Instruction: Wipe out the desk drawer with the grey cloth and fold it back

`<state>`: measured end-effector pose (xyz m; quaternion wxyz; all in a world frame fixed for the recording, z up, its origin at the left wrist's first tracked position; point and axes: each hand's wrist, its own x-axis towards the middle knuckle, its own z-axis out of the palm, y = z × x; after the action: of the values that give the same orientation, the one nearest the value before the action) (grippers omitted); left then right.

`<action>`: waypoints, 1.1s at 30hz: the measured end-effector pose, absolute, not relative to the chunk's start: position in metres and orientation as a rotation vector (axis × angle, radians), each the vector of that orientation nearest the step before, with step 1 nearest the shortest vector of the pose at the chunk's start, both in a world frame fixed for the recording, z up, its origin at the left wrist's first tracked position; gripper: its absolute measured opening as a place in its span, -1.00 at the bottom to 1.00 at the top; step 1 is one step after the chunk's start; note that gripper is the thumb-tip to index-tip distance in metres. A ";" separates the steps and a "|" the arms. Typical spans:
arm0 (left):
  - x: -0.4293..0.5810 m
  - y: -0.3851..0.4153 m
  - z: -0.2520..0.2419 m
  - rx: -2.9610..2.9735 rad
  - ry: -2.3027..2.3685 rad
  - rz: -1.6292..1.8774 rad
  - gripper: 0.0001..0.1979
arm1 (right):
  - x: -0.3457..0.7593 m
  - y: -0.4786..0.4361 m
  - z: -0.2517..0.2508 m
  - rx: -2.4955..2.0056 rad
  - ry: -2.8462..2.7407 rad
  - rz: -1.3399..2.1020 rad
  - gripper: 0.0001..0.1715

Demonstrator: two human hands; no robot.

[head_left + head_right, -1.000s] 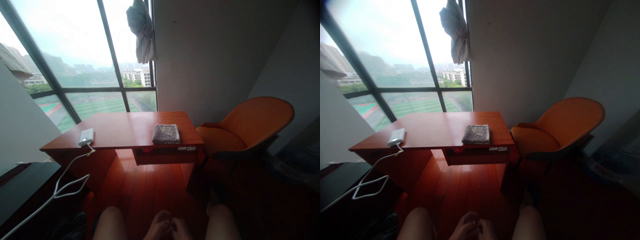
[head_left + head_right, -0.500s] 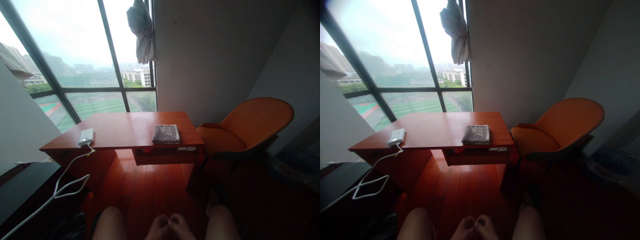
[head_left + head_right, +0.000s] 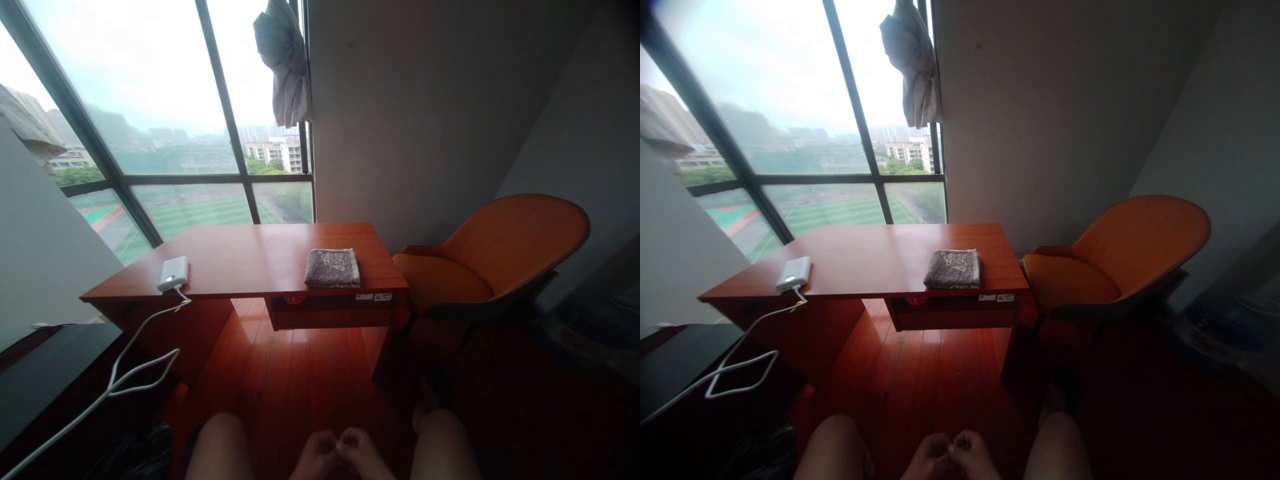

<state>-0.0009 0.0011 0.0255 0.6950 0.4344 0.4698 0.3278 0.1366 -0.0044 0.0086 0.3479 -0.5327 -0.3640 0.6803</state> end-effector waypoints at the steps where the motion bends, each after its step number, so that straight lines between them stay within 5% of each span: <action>1: -0.001 0.001 0.024 0.957 1.041 0.733 -0.62 | 0.136 -0.004 0.010 -1.384 -0.944 1.761 -0.70; 10: -0.003 0.003 0.002 0.969 1.075 0.697 -0.59 | 0.136 -0.003 -0.004 -1.383 -0.952 1.769 -0.60; 24: -0.002 0.001 0.009 0.938 1.060 0.719 -0.67 | 0.138 -0.002 -0.004 -1.376 -0.946 1.757 -0.77; 33: 0.000 0.000 0.019 0.920 1.051 0.720 -0.62 | 0.137 -0.004 0.004 -1.441 -0.940 1.745 -0.60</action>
<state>0.0005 0.0002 0.0186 0.7071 0.4140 0.4730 0.3240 0.1369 -0.0039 0.0037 0.3386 -0.5535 -0.3611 0.6698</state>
